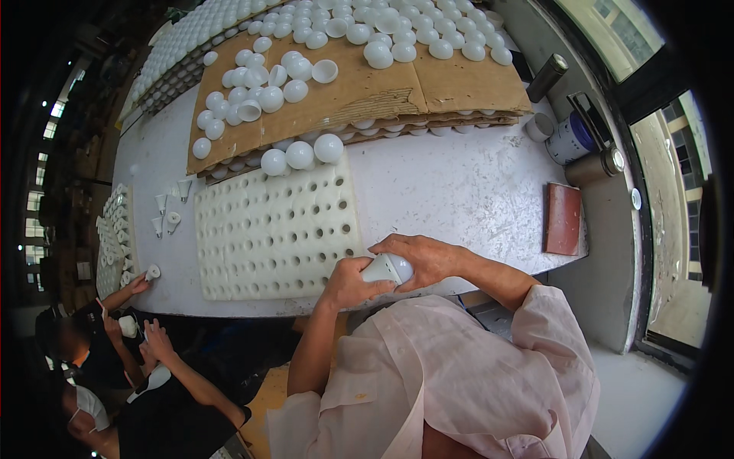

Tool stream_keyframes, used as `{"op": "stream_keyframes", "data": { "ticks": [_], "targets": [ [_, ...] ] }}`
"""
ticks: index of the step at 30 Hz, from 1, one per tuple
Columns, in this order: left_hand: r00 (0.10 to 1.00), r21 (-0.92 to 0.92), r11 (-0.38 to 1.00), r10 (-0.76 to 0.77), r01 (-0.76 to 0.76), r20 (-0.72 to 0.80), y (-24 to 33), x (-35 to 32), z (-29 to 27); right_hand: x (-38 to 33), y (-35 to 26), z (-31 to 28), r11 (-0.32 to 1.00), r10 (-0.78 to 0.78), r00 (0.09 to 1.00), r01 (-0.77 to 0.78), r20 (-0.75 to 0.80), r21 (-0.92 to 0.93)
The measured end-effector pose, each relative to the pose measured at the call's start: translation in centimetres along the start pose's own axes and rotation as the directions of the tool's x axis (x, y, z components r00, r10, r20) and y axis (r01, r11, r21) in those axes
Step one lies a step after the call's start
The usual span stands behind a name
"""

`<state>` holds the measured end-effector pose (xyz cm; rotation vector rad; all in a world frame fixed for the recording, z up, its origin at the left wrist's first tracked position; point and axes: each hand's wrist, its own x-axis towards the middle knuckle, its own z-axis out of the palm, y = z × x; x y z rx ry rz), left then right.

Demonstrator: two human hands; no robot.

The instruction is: The person removes cardboard sheets from trays of light bulb parts and assembles light bulbs by pressing diffuser caps onto bulb bases by hand, then places the assembled bulbs into a perforated foam tray.

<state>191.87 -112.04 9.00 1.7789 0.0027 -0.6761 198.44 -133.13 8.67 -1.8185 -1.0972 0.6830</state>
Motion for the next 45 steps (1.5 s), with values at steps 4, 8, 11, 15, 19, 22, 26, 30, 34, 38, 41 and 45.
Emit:
{"op": "stream_keyframes", "data": {
  "ticks": [4,8,11,15,19,22,26,30,34,38,41,45],
  "targets": [
    [0.99,0.031,0.991,0.13,-0.129,-0.052,0.0,-0.3,0.7,0.0,0.4,1.7,0.944,-0.313,0.906,0.329,-0.285,0.01],
    [0.978,0.086,0.978,0.197,-0.192,-0.061,1.2,-0.9,1.0,-0.5,-0.2,2.6,0.93,-0.339,0.867,0.367,-0.366,0.007],
    [0.984,0.236,0.957,0.176,-0.166,-0.02,3.4,-1.7,0.9,-0.9,-0.6,3.0,0.885,-0.424,0.798,0.465,-0.429,-0.011],
    [0.983,0.262,0.949,0.182,-0.174,-0.009,4.6,-2.0,0.8,-1.0,-1.1,2.8,0.854,-0.463,0.743,0.52,-0.483,-0.019],
    [0.962,0.25,0.938,0.264,-0.24,-0.065,3.8,-1.2,0.9,-0.5,0.1,2.5,0.851,-0.473,0.772,0.525,-0.424,0.006],
    [0.995,0.057,0.994,0.099,-0.098,-0.011,1.1,0.3,0.0,0.4,0.9,2.3,0.92,-0.298,0.799,0.387,-0.522,0.067],
    [0.983,-0.625,0.768,-0.032,0.141,0.183,-2.0,1.3,-0.8,0.1,1.3,2.2,0.959,-0.154,0.891,0.238,-0.427,0.151],
    [0.97,-0.797,0.584,0.07,0.15,0.234,-6.7,2.0,-0.8,0.8,1.3,4.3,0.842,0.207,0.918,0.009,-0.339,0.539],
    [0.986,-0.834,0.531,-0.016,0.148,0.164,-7.0,2.0,-0.4,2.6,2.7,5.0,0.821,0.311,0.899,-0.091,-0.308,0.563],
    [0.98,-0.666,0.74,-0.186,0.095,-0.067,-10.1,1.2,-1.9,5.2,3.7,4.0,0.898,0.327,0.871,-0.166,-0.366,0.407],
    [0.936,-0.58,0.814,-0.22,0.022,-0.274,-12.7,-0.2,-2.9,8.3,3.9,2.4,0.985,0.137,0.8,-0.171,-0.584,-0.003],
    [0.857,-0.563,0.826,-0.295,0.007,-0.422,-15.4,-2.4,-4.1,13.2,5.1,0.8,0.946,-0.114,0.742,-0.121,-0.66,-0.3]
  ]
}}
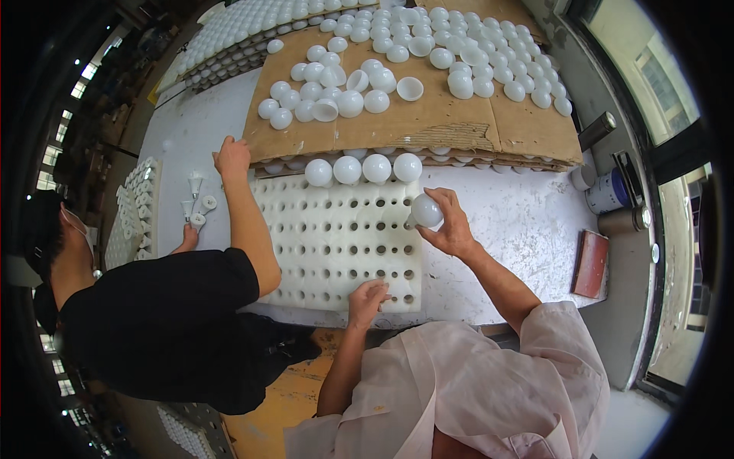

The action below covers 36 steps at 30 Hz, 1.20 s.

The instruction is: The person removes cardboard sheets from trays of light bulb parts and assembles light bulbs by pressing diffuser caps onto bulb bases by hand, then places the assembled bulbs into a perforated foam tray.

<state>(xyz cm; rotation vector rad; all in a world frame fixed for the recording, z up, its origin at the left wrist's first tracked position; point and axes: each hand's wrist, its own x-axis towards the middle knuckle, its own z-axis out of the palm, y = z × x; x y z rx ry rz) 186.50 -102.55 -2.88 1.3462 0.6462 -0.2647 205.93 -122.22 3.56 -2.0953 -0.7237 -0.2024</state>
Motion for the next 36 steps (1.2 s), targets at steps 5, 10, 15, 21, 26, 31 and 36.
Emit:
{"op": "stream_keyframes", "data": {
  "ticks": [5,10,15,21,26,31,36],
  "targets": [
    [0.997,0.018,0.999,0.045,-0.044,-0.068,-0.6,0.6,-2.4,2.1,2.2,2.4,0.99,0.051,0.999,-0.052,-0.01,-0.133],
    [0.993,0.031,0.997,0.068,-0.065,-0.098,-0.5,1.3,-3.4,2.8,2.3,3.3,0.965,0.163,0.981,-0.137,0.101,-0.223],
    [0.974,0.008,0.987,0.158,-0.159,-0.163,1.2,1.8,-5.8,4.0,1.1,4.0,0.969,0.099,0.987,-0.067,0.128,-0.239],
    [0.805,0.053,0.895,0.422,-0.442,-0.418,8.9,6.5,-12.5,13.1,6.2,1.5,0.985,0.047,0.988,-0.071,-0.149,-0.16],
    [0.56,0.339,0.855,0.515,-0.393,-0.649,15.2,16.4,-24.6,21.9,13.9,2.3,0.846,-0.011,0.975,-0.11,-0.224,-0.522],
    [0.494,0.583,0.786,0.597,-0.205,-0.632,17.5,25.5,-36.0,26.0,15.4,5.2,0.857,0.045,0.991,-0.101,-0.122,-0.506],
    [0.631,0.702,0.706,0.504,0.092,-0.59,19.1,33.5,-39.6,22.1,12.1,3.6,0.905,0.227,0.936,-0.305,-0.268,-0.297]
  ]
}}
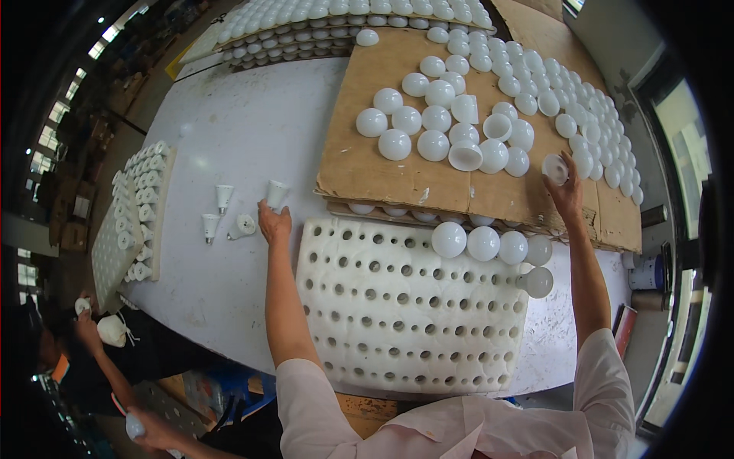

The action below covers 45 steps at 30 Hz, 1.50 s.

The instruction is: The person removes cardboard sheets from trays of light bulb parts and assembles light bulbs by pressing diffuser caps onto bulb bases by hand, then places the assembled bulbs into a perforated foam tray.

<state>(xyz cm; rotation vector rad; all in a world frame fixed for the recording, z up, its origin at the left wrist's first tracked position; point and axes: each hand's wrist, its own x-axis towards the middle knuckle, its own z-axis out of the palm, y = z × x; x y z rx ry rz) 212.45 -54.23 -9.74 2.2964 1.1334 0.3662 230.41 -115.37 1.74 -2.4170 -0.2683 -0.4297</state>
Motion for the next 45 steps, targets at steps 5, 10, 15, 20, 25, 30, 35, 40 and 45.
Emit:
{"op": "stream_keyframes", "data": {
  "ticks": [5,10,15,20,25,30,35,40,45],
  "targets": [
    [0.996,0.156,0.986,0.056,-0.066,0.071,-2.5,5.1,3.1,-7.7,-3.3,-3.9,0.991,0.044,0.999,-0.047,0.028,0.128],
    [0.998,0.118,0.992,0.041,-0.035,-0.044,-3.8,5.9,2.9,-12.0,-4.8,-5.6,0.823,0.22,0.965,-0.263,0.144,0.504],
    [0.997,-0.49,0.872,-0.037,-0.001,-0.067,-1.3,0.3,-0.4,-14.7,-4.2,-6.7,0.45,0.254,0.945,-0.304,0.206,0.84],
    [0.984,-0.973,0.227,0.159,0.039,0.076,6.5,-15.3,-3.8,-16.4,-4.0,-7.4,-0.046,0.172,0.901,-0.396,0.397,0.917],
    [0.756,-0.894,0.156,0.486,0.419,0.439,14.0,-34.2,-3.0,-17.9,-5.4,-8.9,-0.409,-0.085,0.82,-0.546,0.566,0.731],
    [0.53,-0.773,0.183,0.631,0.608,0.566,20.9,-44.9,-2.4,-20.7,-4.8,-11.5,-0.206,-0.202,0.8,-0.598,0.565,0.774],
    [0.446,-0.762,0.31,0.662,0.569,0.603,23.9,-49.3,-2.8,-22.9,-3.0,-14.7,-0.149,-0.266,0.785,-0.607,0.559,0.781],
    [0.443,-0.787,0.431,0.658,0.442,0.609,25.5,-52.5,-3.3,-24.2,-1.4,-17.1,-0.194,-0.329,0.77,-0.622,0.547,0.759],
    [0.428,-0.783,0.404,0.671,0.474,0.605,25.5,-54.4,-3.0,-24.9,-0.4,-18.7,-0.174,-0.348,0.763,-0.624,0.545,0.762]
  ]
}}
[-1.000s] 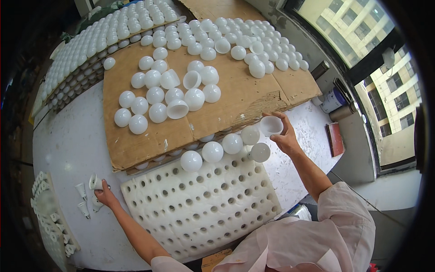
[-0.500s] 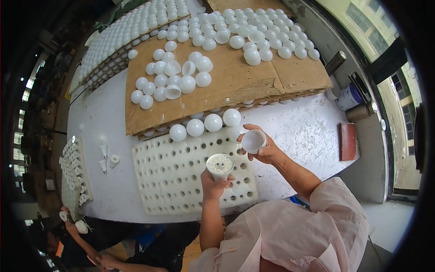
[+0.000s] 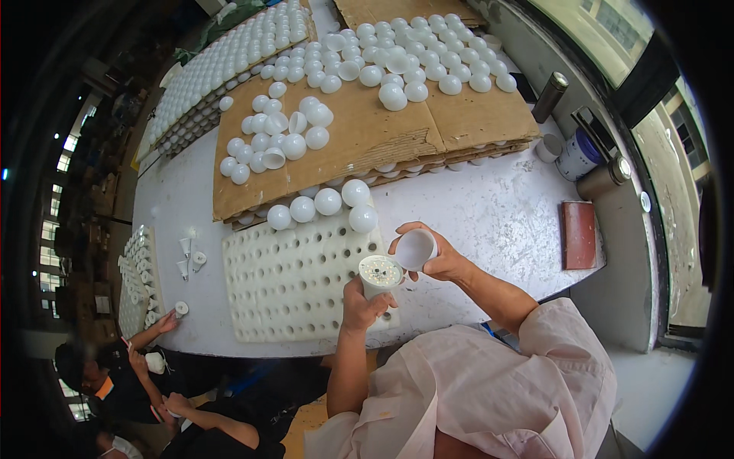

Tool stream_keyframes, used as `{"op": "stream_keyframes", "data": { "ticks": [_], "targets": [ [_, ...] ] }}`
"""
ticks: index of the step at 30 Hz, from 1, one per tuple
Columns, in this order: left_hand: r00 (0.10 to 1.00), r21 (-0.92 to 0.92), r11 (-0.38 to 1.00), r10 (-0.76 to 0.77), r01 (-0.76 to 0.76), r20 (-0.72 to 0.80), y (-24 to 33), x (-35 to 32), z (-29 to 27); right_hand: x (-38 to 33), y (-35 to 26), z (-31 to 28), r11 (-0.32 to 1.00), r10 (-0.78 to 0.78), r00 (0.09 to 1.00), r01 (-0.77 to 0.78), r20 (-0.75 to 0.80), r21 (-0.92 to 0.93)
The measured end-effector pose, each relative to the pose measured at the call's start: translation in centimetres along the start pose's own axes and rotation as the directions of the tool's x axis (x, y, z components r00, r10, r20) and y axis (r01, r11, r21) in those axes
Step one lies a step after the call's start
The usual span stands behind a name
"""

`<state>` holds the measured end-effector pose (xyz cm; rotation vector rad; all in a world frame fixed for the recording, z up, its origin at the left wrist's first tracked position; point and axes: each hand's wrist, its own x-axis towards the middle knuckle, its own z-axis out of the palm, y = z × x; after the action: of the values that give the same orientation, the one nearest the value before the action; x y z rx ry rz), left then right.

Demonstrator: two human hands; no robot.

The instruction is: The person removes cardboard sheets from trays of light bulb parts and assembles light bulbs by pressing diffuser caps onto bulb bases by hand, then places the assembled bulbs into a perforated foam tray.

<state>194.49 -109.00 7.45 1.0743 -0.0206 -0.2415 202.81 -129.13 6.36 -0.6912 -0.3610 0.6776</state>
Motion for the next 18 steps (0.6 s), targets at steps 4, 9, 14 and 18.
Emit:
{"op": "stream_keyframes", "data": {
  "ticks": [4,9,14,18],
  "targets": [
    [1.0,0.033,0.999,-0.023,0.022,0.009,-0.4,-0.6,0.2,-0.7,-0.5,0.0,0.999,0.017,1.0,-0.016,0.019,-0.05],
    [0.999,0.089,0.995,-0.04,0.041,-0.01,0.2,-1.4,1.0,-1.4,-1.0,0.4,0.994,0.062,0.997,-0.058,0.037,-0.096],
    [0.997,0.16,0.984,-0.071,0.072,-0.01,0.8,-2.3,0.4,-1.1,-1.2,0.8,0.901,-0.04,0.994,0.078,0.098,-0.426],
    [0.99,0.384,0.913,-0.119,0.14,-0.078,2.9,-2.7,0.9,-1.1,-3.2,3.7,0.528,0.084,0.984,0.092,0.16,-0.844]
  ]
}}
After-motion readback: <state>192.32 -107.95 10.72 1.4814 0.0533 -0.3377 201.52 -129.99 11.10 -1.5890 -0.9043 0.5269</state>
